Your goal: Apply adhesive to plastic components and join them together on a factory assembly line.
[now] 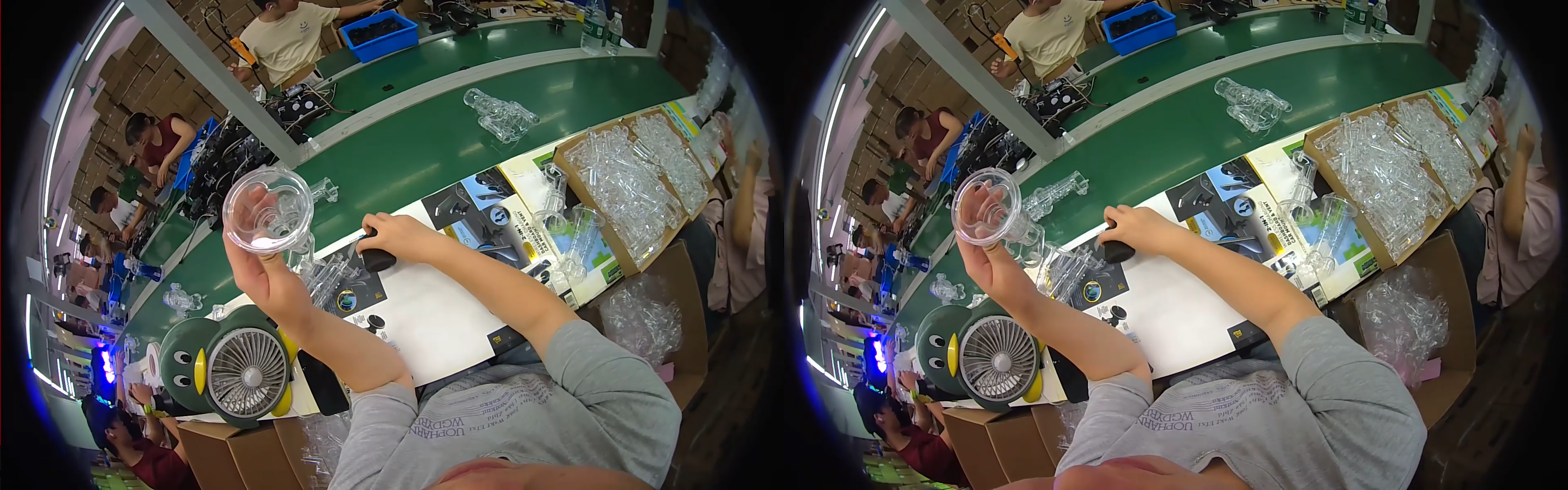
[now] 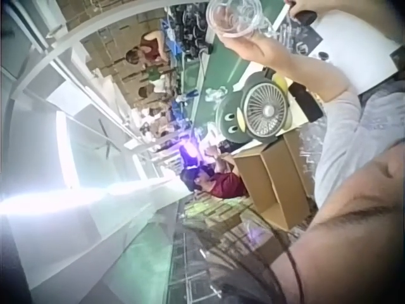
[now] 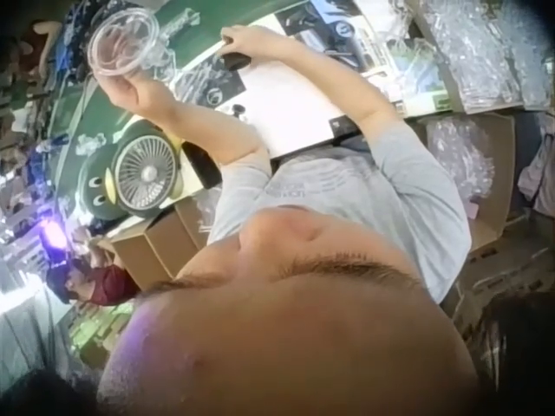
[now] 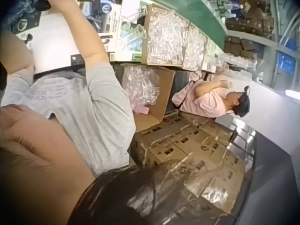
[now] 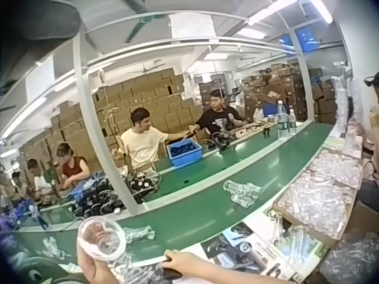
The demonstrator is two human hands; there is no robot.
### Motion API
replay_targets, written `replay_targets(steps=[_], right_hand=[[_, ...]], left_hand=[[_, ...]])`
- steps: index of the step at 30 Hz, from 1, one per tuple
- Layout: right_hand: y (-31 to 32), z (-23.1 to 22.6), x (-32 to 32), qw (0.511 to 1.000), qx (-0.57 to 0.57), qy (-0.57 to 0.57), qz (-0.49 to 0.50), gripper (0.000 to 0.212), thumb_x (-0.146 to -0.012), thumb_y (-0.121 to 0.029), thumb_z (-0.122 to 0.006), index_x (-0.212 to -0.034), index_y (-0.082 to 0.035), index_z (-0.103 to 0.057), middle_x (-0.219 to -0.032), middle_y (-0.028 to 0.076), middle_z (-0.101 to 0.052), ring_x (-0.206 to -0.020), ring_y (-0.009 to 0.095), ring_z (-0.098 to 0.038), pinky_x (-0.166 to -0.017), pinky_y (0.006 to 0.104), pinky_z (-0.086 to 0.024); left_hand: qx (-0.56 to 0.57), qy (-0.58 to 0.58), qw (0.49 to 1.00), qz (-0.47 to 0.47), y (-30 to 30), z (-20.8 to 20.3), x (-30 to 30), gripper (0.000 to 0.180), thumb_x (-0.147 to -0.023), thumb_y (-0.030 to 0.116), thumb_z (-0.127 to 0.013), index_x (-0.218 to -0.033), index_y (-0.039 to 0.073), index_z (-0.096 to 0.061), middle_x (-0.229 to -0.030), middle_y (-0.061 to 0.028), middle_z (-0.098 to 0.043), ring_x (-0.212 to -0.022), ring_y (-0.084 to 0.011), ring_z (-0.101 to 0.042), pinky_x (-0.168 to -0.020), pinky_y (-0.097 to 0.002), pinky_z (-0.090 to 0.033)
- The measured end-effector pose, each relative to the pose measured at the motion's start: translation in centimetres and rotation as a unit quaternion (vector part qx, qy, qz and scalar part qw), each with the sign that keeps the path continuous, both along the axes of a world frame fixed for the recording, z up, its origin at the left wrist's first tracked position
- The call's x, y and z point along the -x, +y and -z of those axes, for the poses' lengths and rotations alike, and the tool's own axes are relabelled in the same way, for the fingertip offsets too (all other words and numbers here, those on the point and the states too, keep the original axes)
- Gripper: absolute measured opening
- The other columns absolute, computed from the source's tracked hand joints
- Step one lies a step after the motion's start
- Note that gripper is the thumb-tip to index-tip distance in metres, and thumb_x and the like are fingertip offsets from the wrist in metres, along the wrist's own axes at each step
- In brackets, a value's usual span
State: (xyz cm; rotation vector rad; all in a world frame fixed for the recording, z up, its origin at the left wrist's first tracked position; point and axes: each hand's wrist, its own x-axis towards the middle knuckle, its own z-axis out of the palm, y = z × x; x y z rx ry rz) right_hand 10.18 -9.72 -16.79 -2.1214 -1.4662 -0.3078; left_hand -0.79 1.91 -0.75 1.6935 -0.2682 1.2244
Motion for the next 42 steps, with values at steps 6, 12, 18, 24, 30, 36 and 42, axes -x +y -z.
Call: replay_targets(steps=[6,12,18,24,30,36,42], right_hand=[[-1.1,-2.8,-0.2,0.996,0.002,0.085,0.032,0.053,-0.073,-0.010,-0.064,-0.120,-0.029,-0.048,-0.103,0.006,-0.047,-0.098,0.024,-0.052,-0.081,0.0346,-0.048],[-3.5,-8.3,-0.5,0.908,-0.301,0.290,0.005,0.078,-0.069,-0.024,-0.077,-0.134,-0.012,-0.035,-0.130,0.007,-0.042,-0.116,0.021,-0.045,-0.094,0.0360,-0.040],[-3.7,-7.3,-2.5,0.782,-0.419,0.450,-0.103,0.051,-0.076,-0.016,-0.072,-0.120,-0.006,-0.048,-0.113,0.007,-0.058,-0.102,0.015,-0.056,-0.086,0.0310,-0.046],[-7.2,-5.0,-8.4,0.628,-0.660,0.402,0.090,0.040,-0.077,-0.014,-0.071,-0.112,-0.005,-0.054,-0.098,0.004,-0.060,-0.084,0.013,-0.059,-0.074,0.0256,-0.048],[-14.5,3.4,-15.1,0.627,-0.634,0.230,0.389,0.044,-0.075,-0.017,-0.072,-0.112,-0.003,-0.053,-0.101,0.004,-0.059,-0.084,0.013,-0.058,-0.070,0.0259,-0.049],[-11.7,1.4,-12.8,0.548,-0.674,0.481,0.118,0.045,-0.080,-0.012,-0.067,-0.120,-0.005,-0.048,-0.102,0.003,-0.059,-0.089,0.014,-0.059,-0.075,0.0264,-0.048],[-13.5,2.5,-14.5,0.518,-0.704,0.483,0.051,0.025,-0.081,-0.009,-0.065,-0.104,-0.006,-0.058,-0.091,0.000,-0.060,-0.080,0.010,-0.058,-0.071,0.0235,-0.047]], left_hand=[[0.027,0.017,0.998,0.049,0.1,0.6,-2.3,0.036,-0.091,0.015,-0.049,-0.121,-0.006,-0.045,-0.115,-0.0173,-0.055,-0.107,-0.0246,-0.054,-0.093,-0.0350,-0.040],[-0.030,0.117,0.990,0.078,-2.4,2.3,-5.3,0.034,-0.089,0.014,-0.053,-0.119,-0.003,-0.050,-0.114,-0.0123,-0.058,-0.109,-0.0216,-0.052,-0.095,-0.0333,-0.038],[-0.035,0.171,0.974,0.148,-5.4,3.4,-7.1,0.041,-0.085,0.014,-0.059,-0.122,0.001,-0.048,-0.113,-0.0126,-0.060,-0.112,-0.0215,-0.052,-0.096,-0.0324,-0.037],[-0.081,0.204,0.975,0.044,-4.3,3.0,-6.4,0.056,-0.082,0.023,-0.065,-0.130,0.006,-0.040,-0.130,-0.0133,-0.046,-0.120,-0.0244,-0.045,-0.098,-0.0386,-0.034],[-0.036,0.174,0.981,0.076,-4.6,2.4,-6.3,0.045,-0.088,0.018,-0.057,-0.128,0.005,-0.043,-0.128,-0.0119,-0.047,-0.116,-0.0245,-0.047,-0.096,-0.0370,-0.036],[-0.054,0.185,0.978,0.075,-3.4,3.1,-6.1,0.041,-0.089,0.016,-0.055,-0.126,0.004,-0.043,-0.126,-0.0114,-0.048,-0.116,-0.0240,-0.048,-0.096,-0.0363,-0.036],[-0.036,0.194,0.975,0.101,-4.0,3.3,-7.0,0.038,-0.089,0.016,-0.054,-0.124,0.002,-0.046,-0.126,-0.0123,-0.049,-0.116,-0.0227,-0.047,-0.097,-0.0353,-0.035]])
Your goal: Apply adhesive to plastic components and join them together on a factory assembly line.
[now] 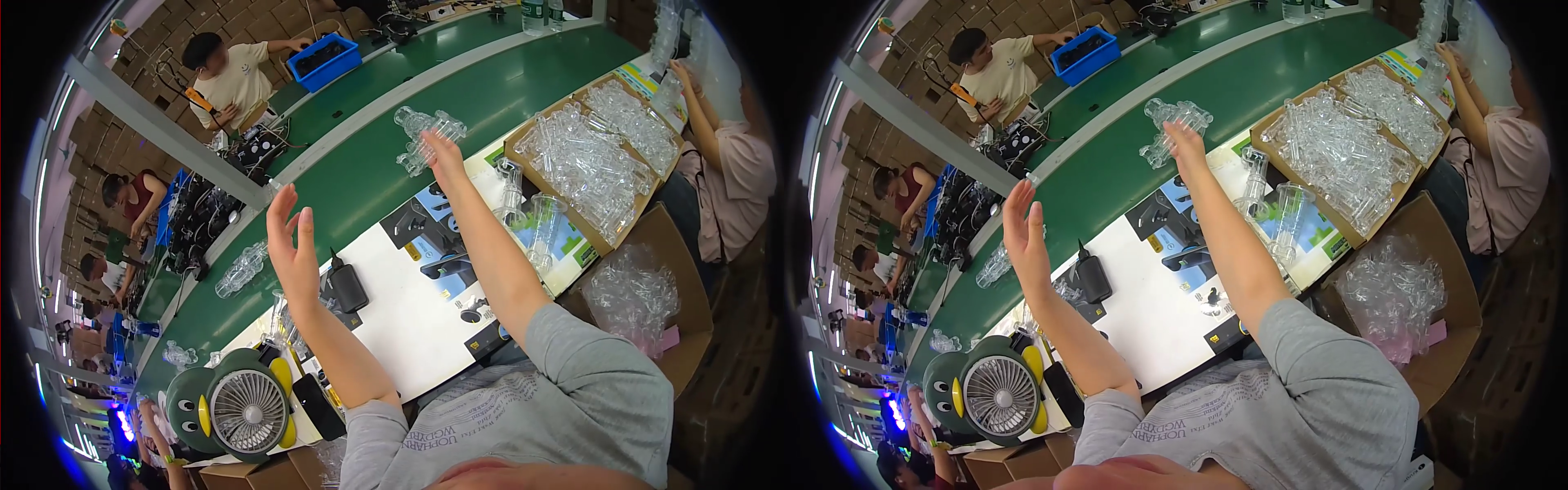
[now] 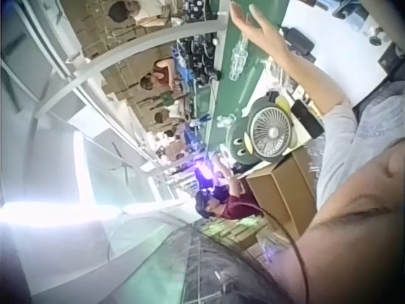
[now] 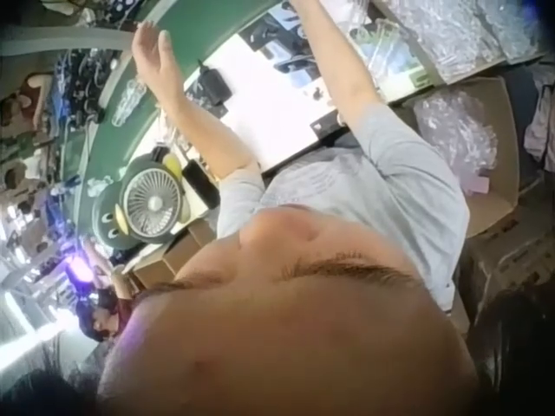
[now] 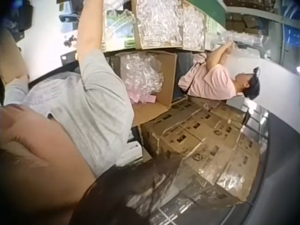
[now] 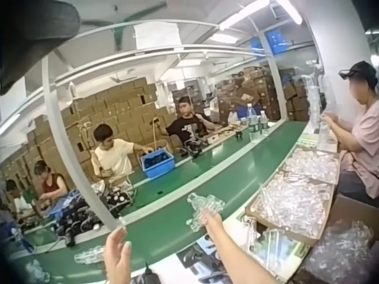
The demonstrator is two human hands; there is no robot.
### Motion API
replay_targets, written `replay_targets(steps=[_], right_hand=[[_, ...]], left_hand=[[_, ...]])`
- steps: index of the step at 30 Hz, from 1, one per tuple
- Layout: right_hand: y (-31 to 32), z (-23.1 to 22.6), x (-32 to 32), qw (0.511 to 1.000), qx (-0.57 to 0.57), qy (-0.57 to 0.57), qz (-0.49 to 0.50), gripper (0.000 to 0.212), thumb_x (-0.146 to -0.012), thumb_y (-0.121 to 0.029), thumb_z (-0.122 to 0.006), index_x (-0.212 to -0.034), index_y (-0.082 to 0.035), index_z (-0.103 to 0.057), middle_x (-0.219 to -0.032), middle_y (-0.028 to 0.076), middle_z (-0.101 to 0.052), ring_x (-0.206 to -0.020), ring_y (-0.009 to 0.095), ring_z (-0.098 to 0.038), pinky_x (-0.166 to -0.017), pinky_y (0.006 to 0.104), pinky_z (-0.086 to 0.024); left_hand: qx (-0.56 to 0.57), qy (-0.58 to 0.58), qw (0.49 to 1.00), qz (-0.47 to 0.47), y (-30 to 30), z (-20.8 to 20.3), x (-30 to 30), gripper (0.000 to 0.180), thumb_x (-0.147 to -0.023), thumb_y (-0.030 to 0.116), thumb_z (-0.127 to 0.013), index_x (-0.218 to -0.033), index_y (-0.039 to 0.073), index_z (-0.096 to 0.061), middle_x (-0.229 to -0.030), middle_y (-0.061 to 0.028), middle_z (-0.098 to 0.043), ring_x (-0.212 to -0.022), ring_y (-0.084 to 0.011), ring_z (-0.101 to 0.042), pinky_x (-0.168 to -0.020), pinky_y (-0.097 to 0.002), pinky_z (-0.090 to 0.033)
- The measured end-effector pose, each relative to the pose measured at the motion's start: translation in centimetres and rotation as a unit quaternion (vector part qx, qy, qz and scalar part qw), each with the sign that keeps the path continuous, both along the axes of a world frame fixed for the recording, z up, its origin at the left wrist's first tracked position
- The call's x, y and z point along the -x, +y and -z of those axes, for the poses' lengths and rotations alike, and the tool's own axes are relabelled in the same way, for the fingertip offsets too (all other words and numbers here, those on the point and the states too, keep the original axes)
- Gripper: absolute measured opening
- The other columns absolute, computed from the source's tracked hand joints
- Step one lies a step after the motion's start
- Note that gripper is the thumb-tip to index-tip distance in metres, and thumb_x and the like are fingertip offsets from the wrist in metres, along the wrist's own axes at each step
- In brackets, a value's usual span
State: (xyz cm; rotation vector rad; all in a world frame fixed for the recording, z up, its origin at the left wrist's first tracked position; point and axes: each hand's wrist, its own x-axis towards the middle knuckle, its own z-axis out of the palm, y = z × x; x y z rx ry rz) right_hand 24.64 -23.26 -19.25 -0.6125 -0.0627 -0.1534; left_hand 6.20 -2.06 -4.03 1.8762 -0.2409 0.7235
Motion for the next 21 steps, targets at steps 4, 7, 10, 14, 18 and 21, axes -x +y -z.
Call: replay_targets(steps=[4,7,10,14,18,21], right_hand=[[1.2,-1.3,0.4,0.990,0.121,0.044,0.056,0.025,-0.081,-0.012,-0.066,-0.104,-0.005,-0.060,-0.090,0.000,-0.062,-0.079,0.008,-0.057,-0.072,0.0218,-0.045],[2.5,-5.3,3.0,0.978,0.199,-0.017,-0.050,0.035,-0.080,-0.014,-0.066,-0.112,-0.002,-0.058,-0.102,0.005,-0.063,-0.089,0.011,-0.059,-0.076,0.0221,-0.044],[2.7,-9.7,6.0,0.957,0.229,-0.142,-0.109,0.044,-0.079,-0.016,-0.067,-0.118,0.001,-0.054,-0.112,0.009,-0.060,-0.101,0.015,-0.058,-0.084,0.0237,-0.043],[4.2,-13.5,10.7,0.910,0.277,-0.251,-0.177,0.047,-0.076,-0.015,-0.071,-0.119,-0.003,-0.055,-0.114,0.007,-0.060,-0.103,0.018,-0.058,-0.088,0.0290,-0.045],[3.8,-15.7,13.6,0.770,0.490,-0.383,-0.144,0.046,-0.067,-0.011,-0.076,-0.109,-0.005,-0.061,-0.110,0.009,-0.062,-0.096,0.017,-0.060,-0.084,0.0287,-0.047],[4.0,-15.8,14.4,0.714,0.513,-0.458,-0.133,0.046,-0.065,-0.014,-0.075,-0.107,-0.005,-0.061,-0.106,0.008,-0.063,-0.090,0.019,-0.062,-0.079,0.0305,-0.049]], left_hand=[[0.093,0.036,0.995,0.027,1.1,1.3,-1.5,0.041,-0.090,0.017,-0.053,-0.126,-0.001,-0.046,-0.130,-0.0143,-0.047,-0.119,-0.0215,-0.045,-0.101,-0.0349,-0.033],[0.205,0.055,0.976,0.045,2.4,2.3,-1.8,0.048,-0.091,0.018,-0.052,-0.131,-0.004,-0.038,-0.134,-0.0171,-0.042,-0.125,-0.0222,-0.039,-0.103,-0.0360,-0.031],[0.327,0.091,0.940,0.043,2.2,3.3,-2.5,0.057,-0.092,0.024,-0.050,-0.133,-0.009,-0.029,-0.135,-0.0216,-0.038,-0.130,-0.0275,-0.032,-0.105,-0.0409,-0.028],[0.532,0.097,0.811,0.222,3.8,3.5,-2.6,0.068,-0.091,0.030,-0.052,-0.137,-0.007,-0.018,-0.141,-0.0229,-0.026,-0.132,-0.0310,-0.026,-0.106,-0.0456,-0.026],[0.712,0.057,0.676,0.179,3.0,1.8,-2.3,0.059,-0.091,0.038,-0.048,-0.128,-0.003,-0.031,-0.137,-0.0222,-0.030,-0.131,-0.0338,-0.026,-0.109,-0.0477,-0.022],[0.706,0.029,0.690,0.157,4.5,2.5,-2.2,0.057,-0.087,0.038,-0.051,-0.124,-0.003,-0.037,-0.130,-0.0203,-0.039,-0.122,-0.0332,-0.037,-0.105,-0.0463,-0.028]])
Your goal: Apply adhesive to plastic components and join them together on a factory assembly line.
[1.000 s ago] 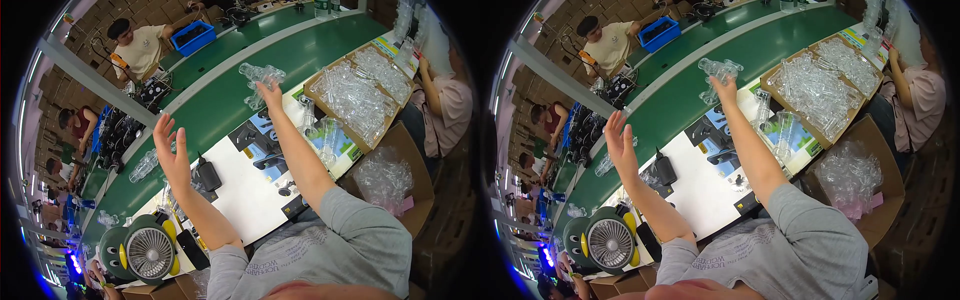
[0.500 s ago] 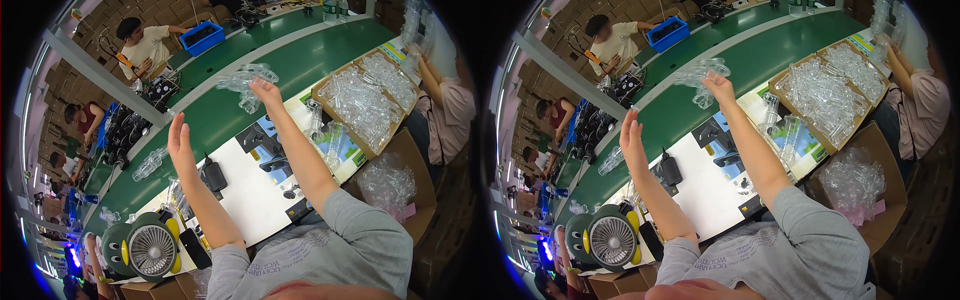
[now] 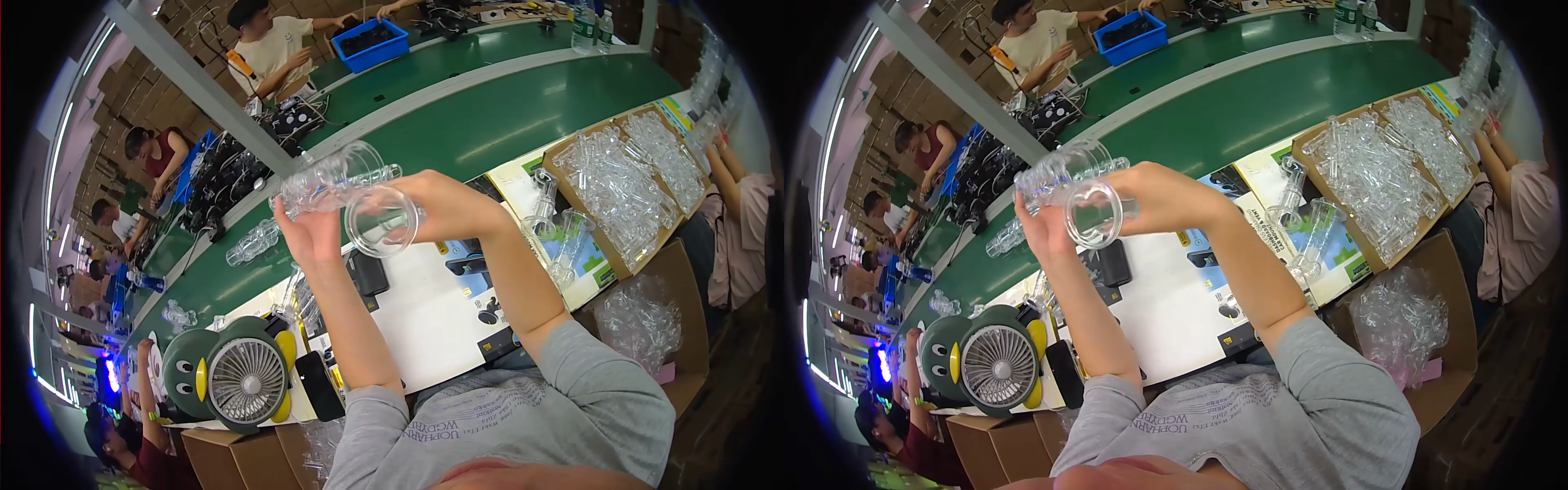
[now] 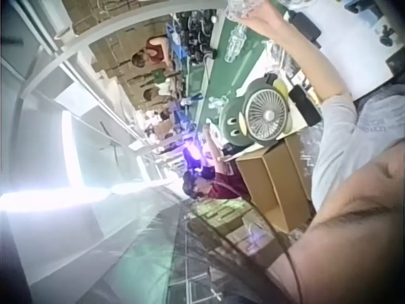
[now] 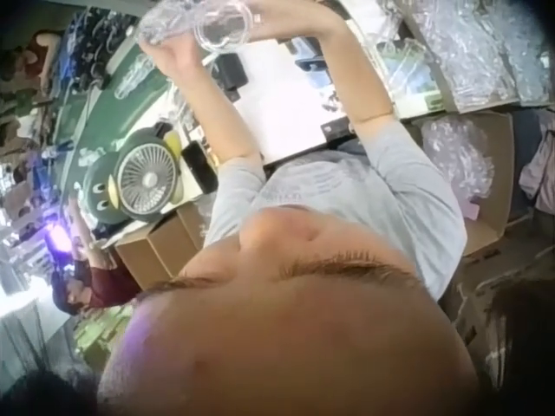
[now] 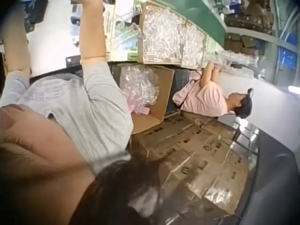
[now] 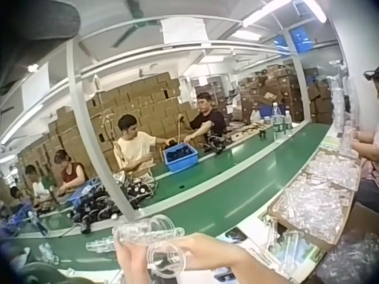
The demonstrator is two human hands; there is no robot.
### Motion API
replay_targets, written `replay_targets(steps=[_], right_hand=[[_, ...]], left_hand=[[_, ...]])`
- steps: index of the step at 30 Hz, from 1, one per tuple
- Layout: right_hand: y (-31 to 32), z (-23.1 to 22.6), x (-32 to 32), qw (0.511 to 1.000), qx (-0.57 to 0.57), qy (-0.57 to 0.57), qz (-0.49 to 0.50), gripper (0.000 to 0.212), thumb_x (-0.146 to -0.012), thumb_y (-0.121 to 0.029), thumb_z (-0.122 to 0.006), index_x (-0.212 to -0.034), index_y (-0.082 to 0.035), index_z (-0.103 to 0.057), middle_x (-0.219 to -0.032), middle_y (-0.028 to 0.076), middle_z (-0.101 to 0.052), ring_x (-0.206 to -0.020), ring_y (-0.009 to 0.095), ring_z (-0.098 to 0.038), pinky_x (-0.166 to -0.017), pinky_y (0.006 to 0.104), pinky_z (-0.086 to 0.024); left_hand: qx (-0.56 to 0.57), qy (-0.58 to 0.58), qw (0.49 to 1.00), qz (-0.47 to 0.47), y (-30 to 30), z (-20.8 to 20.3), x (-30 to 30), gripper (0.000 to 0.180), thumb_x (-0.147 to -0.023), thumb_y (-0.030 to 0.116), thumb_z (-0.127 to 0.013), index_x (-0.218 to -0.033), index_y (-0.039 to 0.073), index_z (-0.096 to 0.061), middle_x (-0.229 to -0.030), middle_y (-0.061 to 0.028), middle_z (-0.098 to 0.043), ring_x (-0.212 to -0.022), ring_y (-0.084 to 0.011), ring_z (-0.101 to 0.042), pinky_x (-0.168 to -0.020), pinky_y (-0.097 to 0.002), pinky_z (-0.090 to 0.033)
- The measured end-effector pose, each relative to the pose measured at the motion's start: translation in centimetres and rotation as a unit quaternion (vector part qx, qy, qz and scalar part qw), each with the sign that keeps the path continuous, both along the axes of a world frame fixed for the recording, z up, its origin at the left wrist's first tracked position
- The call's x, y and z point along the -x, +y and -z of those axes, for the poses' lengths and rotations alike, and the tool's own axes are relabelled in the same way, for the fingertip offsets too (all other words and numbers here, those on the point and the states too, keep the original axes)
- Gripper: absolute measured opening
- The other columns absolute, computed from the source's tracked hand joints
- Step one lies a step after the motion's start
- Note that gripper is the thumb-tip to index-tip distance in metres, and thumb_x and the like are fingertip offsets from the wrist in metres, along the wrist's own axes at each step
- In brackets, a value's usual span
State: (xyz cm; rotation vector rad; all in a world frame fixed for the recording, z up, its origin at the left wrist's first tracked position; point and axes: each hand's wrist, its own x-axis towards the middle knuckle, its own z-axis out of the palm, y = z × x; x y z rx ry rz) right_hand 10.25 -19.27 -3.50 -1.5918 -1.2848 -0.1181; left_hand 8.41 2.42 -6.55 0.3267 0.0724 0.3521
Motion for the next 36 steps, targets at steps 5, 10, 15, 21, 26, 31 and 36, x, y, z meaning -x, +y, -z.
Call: replay_targets(steps=[5,10,15,21,26,31,36], right_hand=[[-2.7,-2.1,1.8,0.992,0.078,0.072,0.068,0.062,-0.065,-0.005,-0.068,-0.123,-0.006,-0.049,-0.088,0.007,-0.066,-0.076,0.021,-0.064,-0.072,0.0311,-0.050],[-2.5,-1.5,3.7,0.981,-0.010,0.062,0.182,0.059,-0.068,-0.006,-0.064,-0.124,-0.007,-0.046,-0.100,0.011,-0.060,-0.094,0.021,-0.059,-0.079,0.0326,-0.048],[-2.1,-2.8,5.4,0.977,0.149,-0.048,0.143,0.061,-0.066,-0.015,-0.072,-0.122,-0.011,-0.049,-0.106,0.009,-0.055,-0.093,0.024,-0.055,-0.079,0.0344,-0.046],[-1.4,-2.7,6.5,0.967,0.105,-0.111,0.205,0.061,-0.056,-0.013,-0.077,-0.113,-0.012,-0.053,-0.090,0.005,-0.051,-0.085,0.025,-0.054,-0.074,0.0348,-0.044],[-1.3,-2.4,6.5,0.964,0.103,-0.114,0.215,0.061,-0.056,-0.013,-0.077,-0.112,-0.012,-0.053,-0.088,0.005,-0.050,-0.085,0.024,-0.054,-0.073,0.0346,-0.044],[-1.1,-2.3,6.6,0.963,0.108,-0.123,0.214,0.061,-0.055,-0.012,-0.077,-0.112,-0.013,-0.053,-0.088,0.005,-0.050,-0.085,0.024,-0.054,-0.074,0.0343,-0.044],[-1.0,-2.3,6.6,0.964,0.112,-0.118,0.211,0.062,-0.055,-0.011,-0.077,-0.112,-0.013,-0.053,-0.088,0.005,-0.050,-0.085,0.024,-0.053,-0.074,0.0343,-0.044]], left_hand=[[0.064,-0.059,0.994,-0.063,2.4,-1.1,1.6,0.049,-0.080,0.036,-0.053,-0.113,0.000,-0.047,-0.110,-0.0130,-0.052,-0.105,-0.0283,-0.049,-0.093,-0.0449,-0.040],[-0.118,-0.236,0.964,-0.042,2.0,-2.8,4.4,0.051,-0.077,0.051,-0.058,-0.099,0.006,-0.053,-0.096,-0.0074,-0.056,-0.094,-0.0219,-0.055,-0.090,-0.0410,-0.046],[-0.081,-0.278,0.946,-0.142,1.3,-4.0,6.0,0.048,-0.076,0.048,-0.065,-0.102,0.010,-0.052,-0.095,-0.0047,-0.055,-0.096,-0.0189,-0.054,-0.091,-0.0426,-0.045],[-0.145,-0.373,0.906,-0.138,-0.6,-5.1,6.8,0.051,-0.079,0.048,-0.062,-0.106,0.007,-0.048,-0.096,-0.0049,-0.053,-0.096,-0.0171,-0.053,-0.096,-0.0354,-0.041],[-0.096,-0.412,0.901,-0.099,-0.3,-4.9,6.9,0.056,-0.081,0.051,-0.057,-0.111,0.006,-0.044,-0.098,-0.0079,-0.053,-0.096,-0.0247,-0.052,-0.094,-0.0483,-0.040],[-0.101,-0.429,0.895,-0.075,-0.6,-4.9,6.9,0.058,-0.080,0.053,-0.056,-0.112,0.006,-0.043,-0.099,-0.0085,-0.053,-0.097,-0.0254,-0.052,-0.094,-0.0488,-0.039],[-0.104,-0.428,0.895,-0.077,-0.6,-4.9,7.0,0.059,-0.081,0.053,-0.056,-0.112,0.005,-0.043,-0.099,-0.0084,-0.053,-0.097,-0.0252,-0.052,-0.094,-0.0483,-0.040]])
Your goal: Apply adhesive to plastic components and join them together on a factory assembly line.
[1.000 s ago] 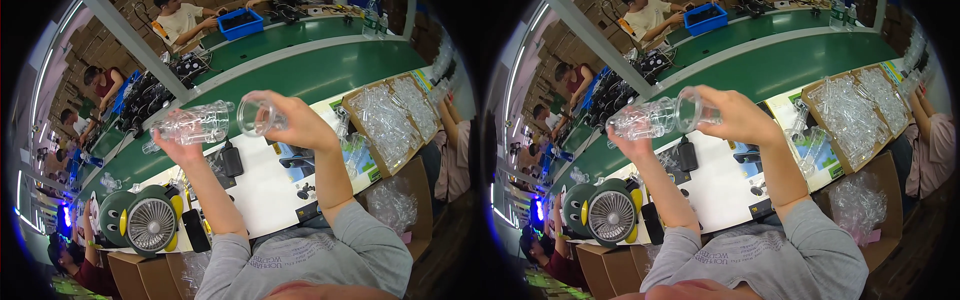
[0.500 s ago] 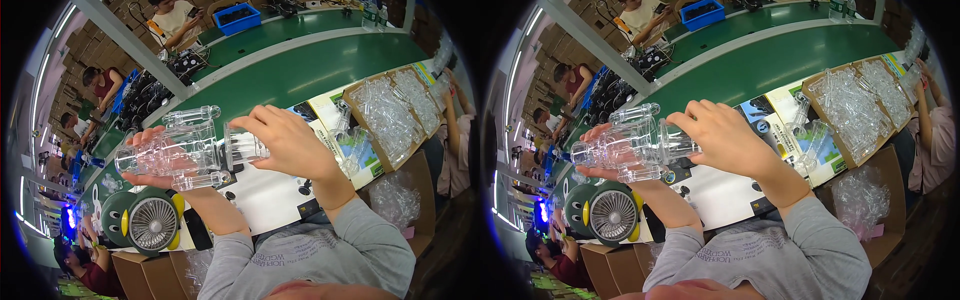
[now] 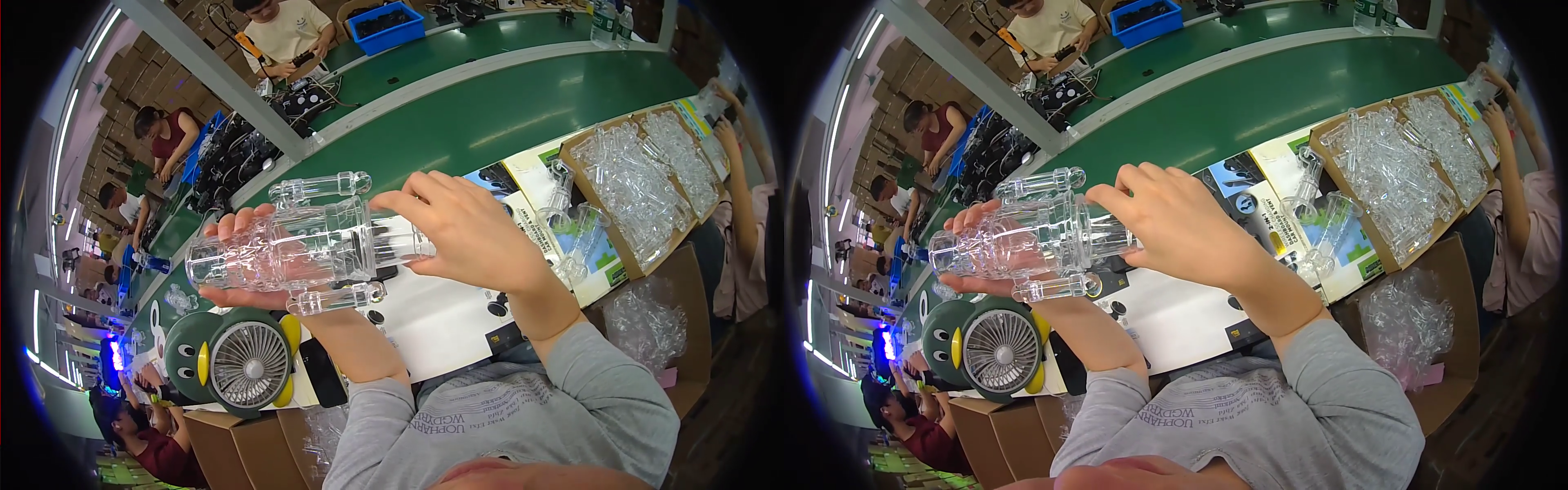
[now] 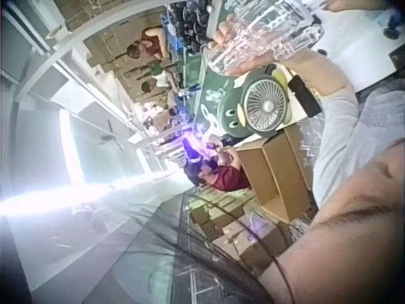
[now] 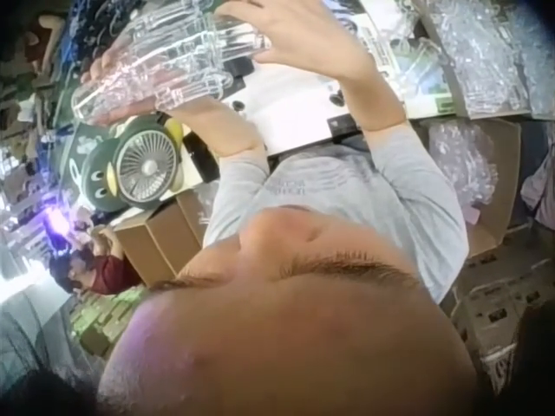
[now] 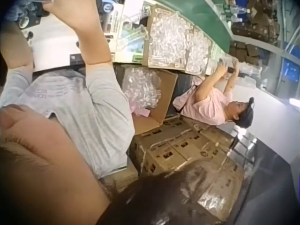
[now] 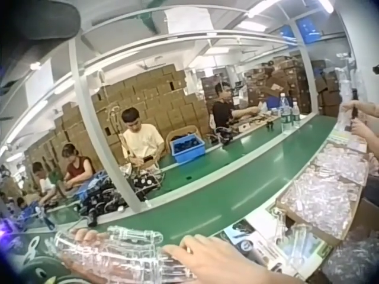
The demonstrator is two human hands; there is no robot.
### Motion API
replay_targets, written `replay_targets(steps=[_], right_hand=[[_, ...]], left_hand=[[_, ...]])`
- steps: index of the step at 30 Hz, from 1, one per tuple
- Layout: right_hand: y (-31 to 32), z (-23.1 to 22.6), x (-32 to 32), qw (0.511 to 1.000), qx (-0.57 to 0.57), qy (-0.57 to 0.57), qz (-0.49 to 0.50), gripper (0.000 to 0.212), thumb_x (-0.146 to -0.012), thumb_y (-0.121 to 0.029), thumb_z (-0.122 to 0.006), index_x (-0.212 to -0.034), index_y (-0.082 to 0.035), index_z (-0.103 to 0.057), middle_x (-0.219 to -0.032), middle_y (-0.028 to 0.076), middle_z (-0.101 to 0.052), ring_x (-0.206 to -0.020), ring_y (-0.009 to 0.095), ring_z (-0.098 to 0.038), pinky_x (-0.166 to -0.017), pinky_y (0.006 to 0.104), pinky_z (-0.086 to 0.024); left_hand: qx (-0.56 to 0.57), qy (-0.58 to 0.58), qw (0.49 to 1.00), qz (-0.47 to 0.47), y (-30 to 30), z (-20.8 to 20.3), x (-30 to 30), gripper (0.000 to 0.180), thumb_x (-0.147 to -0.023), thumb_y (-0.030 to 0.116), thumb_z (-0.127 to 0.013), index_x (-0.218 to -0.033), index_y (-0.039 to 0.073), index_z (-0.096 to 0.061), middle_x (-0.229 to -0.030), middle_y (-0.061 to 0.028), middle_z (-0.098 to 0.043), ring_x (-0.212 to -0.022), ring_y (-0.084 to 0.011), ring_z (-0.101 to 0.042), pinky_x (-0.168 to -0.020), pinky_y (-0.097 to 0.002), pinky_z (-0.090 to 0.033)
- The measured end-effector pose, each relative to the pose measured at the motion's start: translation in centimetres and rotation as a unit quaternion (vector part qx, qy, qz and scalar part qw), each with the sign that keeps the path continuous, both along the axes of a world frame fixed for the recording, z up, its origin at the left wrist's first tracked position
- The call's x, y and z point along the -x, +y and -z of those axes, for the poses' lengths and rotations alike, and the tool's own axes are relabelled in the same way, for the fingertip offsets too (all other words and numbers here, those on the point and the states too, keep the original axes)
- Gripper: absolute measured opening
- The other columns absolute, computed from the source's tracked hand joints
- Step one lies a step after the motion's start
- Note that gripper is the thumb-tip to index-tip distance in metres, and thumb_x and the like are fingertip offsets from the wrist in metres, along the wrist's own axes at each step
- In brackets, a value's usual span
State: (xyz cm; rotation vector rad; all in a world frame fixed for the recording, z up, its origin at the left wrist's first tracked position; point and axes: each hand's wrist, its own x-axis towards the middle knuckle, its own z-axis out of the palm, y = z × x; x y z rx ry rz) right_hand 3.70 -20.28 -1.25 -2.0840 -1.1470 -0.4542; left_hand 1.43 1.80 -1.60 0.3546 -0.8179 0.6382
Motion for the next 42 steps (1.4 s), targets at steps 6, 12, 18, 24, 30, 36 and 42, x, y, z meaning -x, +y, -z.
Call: replay_targets(steps=[6,12,18,24,30,36,42], right_hand=[[0.1,-0.1,0.1,1.000,-0.005,-0.003,0.000,0.062,-0.054,-0.009,-0.076,-0.111,-0.012,-0.053,-0.089,0.005,-0.050,-0.085,0.024,-0.054,-0.074,0.0342,-0.044],[0.3,-0.2,0.2,1.000,-0.007,-0.001,0.005,0.062,-0.053,-0.008,-0.076,-0.111,-0.012,-0.054,-0.089,0.005,-0.050,-0.084,0.025,-0.054,-0.072,0.0339,-0.044],[0.5,-0.1,0.2,1.000,-0.014,-0.008,0.002,0.061,-0.053,-0.008,-0.076,-0.110,-0.011,-0.054,-0.090,0.006,-0.051,-0.085,0.024,-0.054,-0.074,0.0339,-0.044],[1.1,0.0,0.3,0.999,-0.027,-0.019,-0.003,0.059,-0.054,-0.008,-0.075,-0.108,-0.009,-0.054,-0.092,0.006,-0.051,-0.087,0.024,-0.054,-0.075,0.0342,-0.043],[1.8,0.0,1.1,0.998,-0.028,-0.030,-0.051,0.051,-0.057,-0.006,-0.070,-0.106,-0.006,-0.054,-0.089,0.006,-0.054,-0.080,0.025,-0.056,-0.073,0.0339,-0.044],[3.3,0.4,2.3,0.992,-0.051,-0.092,-0.076,0.052,-0.051,-0.006,-0.065,-0.102,-0.004,-0.055,-0.082,0.009,-0.056,-0.071,0.024,-0.057,-0.066,0.0338,-0.044],[4.4,1.4,1.6,0.992,-0.086,-0.096,-0.014,0.049,-0.055,-0.005,-0.064,-0.104,-0.003,-0.056,-0.083,0.008,-0.057,-0.072,0.025,-0.057,-0.066,0.0339,-0.044]], left_hand=[[0.001,0.001,1.000,-0.006,-0.1,0.1,0.0,0.059,-0.081,0.053,-0.056,-0.113,0.005,-0.043,-0.099,-0.0084,-0.053,-0.097,-0.0251,-0.052,-0.094,-0.0481,-0.040],[-0.021,0.022,0.998,-0.047,-0.5,-0.3,0.1,0.057,-0.080,0.051,-0.060,-0.110,0.005,-0.045,-0.097,-0.0064,-0.052,-0.094,-0.0188,-0.053,-0.096,-0.0406,-0.041],[-0.029,0.018,0.998,-0.061,-0.5,-0.3,0.1,0.057,-0.080,0.051,-0.060,-0.110,0.004,-0.044,-0.097,-0.0069,-0.052,-0.095,-0.0185,-0.053,-0.096,-0.0401,-0.041],[-0.016,0.021,0.996,-0.084,-1.1,-1.2,1.6,0.056,-0.079,0.046,-0.064,-0.110,0.004,-0.044,-0.095,-0.0066,-0.051,-0.095,-0.0193,-0.052,-0.096,-0.0410,-0.039],[-0.040,-0.057,0.993,-0.099,0.0,-1.4,4.2,0.061,-0.073,0.038,-0.070,-0.116,0.006,-0.040,-0.101,-0.0053,-0.049,-0.102,-0.0243,-0.050,-0.101,-0.0527,-0.033],[-0.089,-0.076,0.988,-0.102,0.4,-2.1,7.2,0.061,-0.071,0.037,-0.072,-0.114,0.008,-0.040,-0.095,-0.0030,-0.047,-0.095,-0.0199,-0.048,-0.100,-0.0470,-0.033],[-0.091,0.005,0.975,-0.204,-0.8,-1.9,5.9,0.053,-0.077,0.039,-0.062,-0.111,0.004,-0.041,-0.095,-0.0065,-0.047,-0.093,-0.0213,-0.048,-0.095,-0.0452,-0.038]])
